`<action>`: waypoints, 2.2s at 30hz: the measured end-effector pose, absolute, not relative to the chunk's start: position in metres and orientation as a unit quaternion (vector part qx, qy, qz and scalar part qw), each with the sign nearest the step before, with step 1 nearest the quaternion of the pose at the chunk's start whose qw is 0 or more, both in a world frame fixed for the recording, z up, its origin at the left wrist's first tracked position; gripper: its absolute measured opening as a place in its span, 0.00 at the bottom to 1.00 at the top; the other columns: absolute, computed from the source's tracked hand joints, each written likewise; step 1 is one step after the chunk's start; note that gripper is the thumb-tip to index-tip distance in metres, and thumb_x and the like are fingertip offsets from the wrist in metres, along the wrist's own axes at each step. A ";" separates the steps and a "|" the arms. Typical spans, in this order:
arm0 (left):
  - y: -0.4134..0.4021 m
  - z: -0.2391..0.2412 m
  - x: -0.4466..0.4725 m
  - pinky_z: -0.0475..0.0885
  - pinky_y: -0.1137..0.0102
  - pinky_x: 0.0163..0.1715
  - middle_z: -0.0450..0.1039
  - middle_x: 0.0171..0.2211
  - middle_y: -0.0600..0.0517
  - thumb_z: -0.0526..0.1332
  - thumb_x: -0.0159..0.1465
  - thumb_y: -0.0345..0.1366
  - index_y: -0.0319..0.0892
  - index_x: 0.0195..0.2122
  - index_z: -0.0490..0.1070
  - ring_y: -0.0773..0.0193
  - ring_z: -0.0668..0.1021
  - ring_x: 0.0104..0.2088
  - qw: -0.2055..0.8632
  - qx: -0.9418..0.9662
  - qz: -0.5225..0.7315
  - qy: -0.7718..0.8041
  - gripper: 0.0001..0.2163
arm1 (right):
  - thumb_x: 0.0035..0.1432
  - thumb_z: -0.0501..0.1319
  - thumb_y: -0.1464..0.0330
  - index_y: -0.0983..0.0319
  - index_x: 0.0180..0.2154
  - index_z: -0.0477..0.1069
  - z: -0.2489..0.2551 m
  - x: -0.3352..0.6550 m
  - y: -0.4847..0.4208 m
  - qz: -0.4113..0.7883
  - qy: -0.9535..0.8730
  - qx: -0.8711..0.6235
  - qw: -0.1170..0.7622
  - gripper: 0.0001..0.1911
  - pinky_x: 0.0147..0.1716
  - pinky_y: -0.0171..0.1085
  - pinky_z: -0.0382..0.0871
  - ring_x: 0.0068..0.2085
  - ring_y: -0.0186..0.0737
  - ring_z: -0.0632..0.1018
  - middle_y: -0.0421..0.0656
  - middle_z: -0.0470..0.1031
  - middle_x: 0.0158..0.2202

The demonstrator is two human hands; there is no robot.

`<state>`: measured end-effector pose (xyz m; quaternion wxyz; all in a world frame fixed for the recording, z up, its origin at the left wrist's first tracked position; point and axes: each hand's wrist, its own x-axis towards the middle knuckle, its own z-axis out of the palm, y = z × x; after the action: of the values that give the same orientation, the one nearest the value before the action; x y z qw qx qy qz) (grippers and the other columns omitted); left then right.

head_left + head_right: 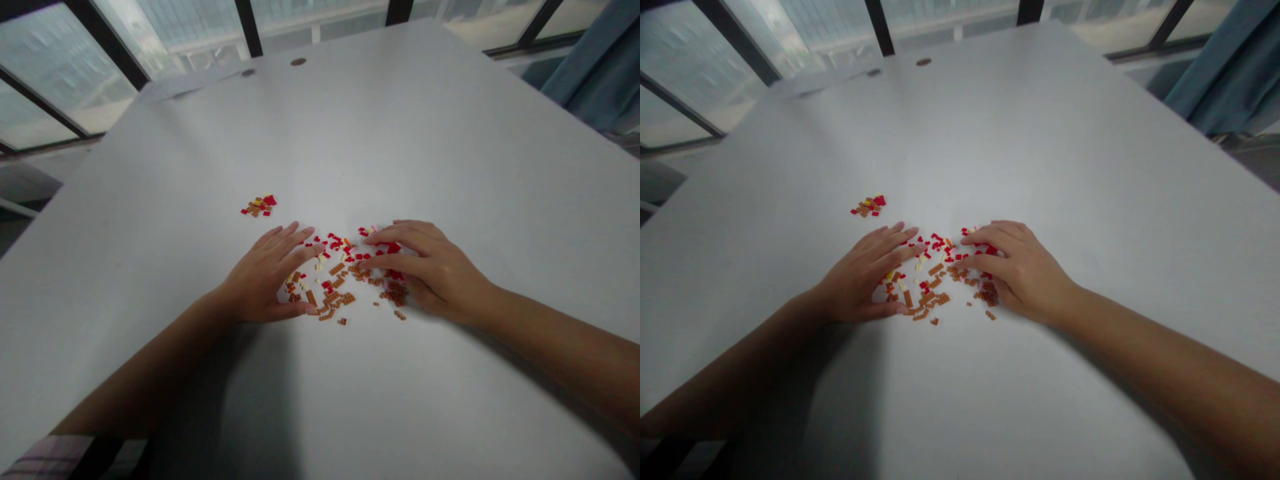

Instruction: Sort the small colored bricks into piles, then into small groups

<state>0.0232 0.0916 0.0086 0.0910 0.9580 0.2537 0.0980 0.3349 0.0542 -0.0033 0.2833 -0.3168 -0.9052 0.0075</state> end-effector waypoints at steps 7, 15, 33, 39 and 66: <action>0.093 0.008 0.021 0.56 0.42 0.65 0.55 0.68 0.31 0.51 0.64 0.66 0.37 0.65 0.59 0.34 0.57 0.69 0.095 0.962 0.094 0.238 0.40 | 0.60 0.54 0.77 0.59 0.48 0.78 0.000 0.329 0.053 0.002 -0.910 -0.312 0.274 0.19 0.51 0.55 0.72 0.54 0.52 0.76 0.53 0.77 0.52; 0.093 0.008 0.021 0.56 0.44 0.65 0.54 0.69 0.33 0.50 0.64 0.66 0.39 0.66 0.58 0.37 0.56 0.70 0.089 0.962 0.092 0.243 0.40 | 0.58 0.55 0.77 0.58 0.54 0.75 -0.002 0.328 0.053 0.007 -0.915 -0.319 0.247 0.23 0.52 0.58 0.69 0.56 0.56 0.74 0.54 0.74 0.56; 0.092 0.010 0.023 0.56 0.43 0.65 0.55 0.68 0.32 0.50 0.64 0.66 0.38 0.65 0.59 0.35 0.57 0.69 0.086 0.961 0.089 0.248 0.40 | 0.70 0.46 0.66 0.56 0.25 0.73 0.000 0.339 0.058 0.152 -0.890 -0.253 0.348 0.24 0.57 0.50 0.64 0.52 0.42 0.76 0.44 0.77 0.49; 0.093 0.009 0.022 0.56 0.43 0.65 0.55 0.68 0.33 0.51 0.64 0.66 0.38 0.65 0.59 0.36 0.57 0.69 0.090 0.960 0.089 0.248 0.40 | 0.69 0.46 0.69 0.55 0.31 0.76 -0.003 0.337 0.058 0.143 -0.898 -0.245 0.336 0.22 0.57 0.51 0.64 0.55 0.42 0.74 0.44 0.76 0.52; 0.093 0.007 0.021 0.54 0.44 0.66 0.54 0.69 0.34 0.52 0.64 0.65 0.40 0.66 0.58 0.37 0.56 0.70 0.098 0.959 0.094 0.248 0.39 | 0.57 0.52 0.76 0.53 0.32 0.78 0.005 0.342 0.053 0.075 -0.844 -0.417 0.329 0.18 0.49 0.51 0.72 0.49 0.48 0.78 0.41 0.78 0.50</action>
<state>0.0213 0.0932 0.0073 0.0976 0.9592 0.2481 0.0943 0.3424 0.0527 0.0047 0.3286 -0.4171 -0.8441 0.0745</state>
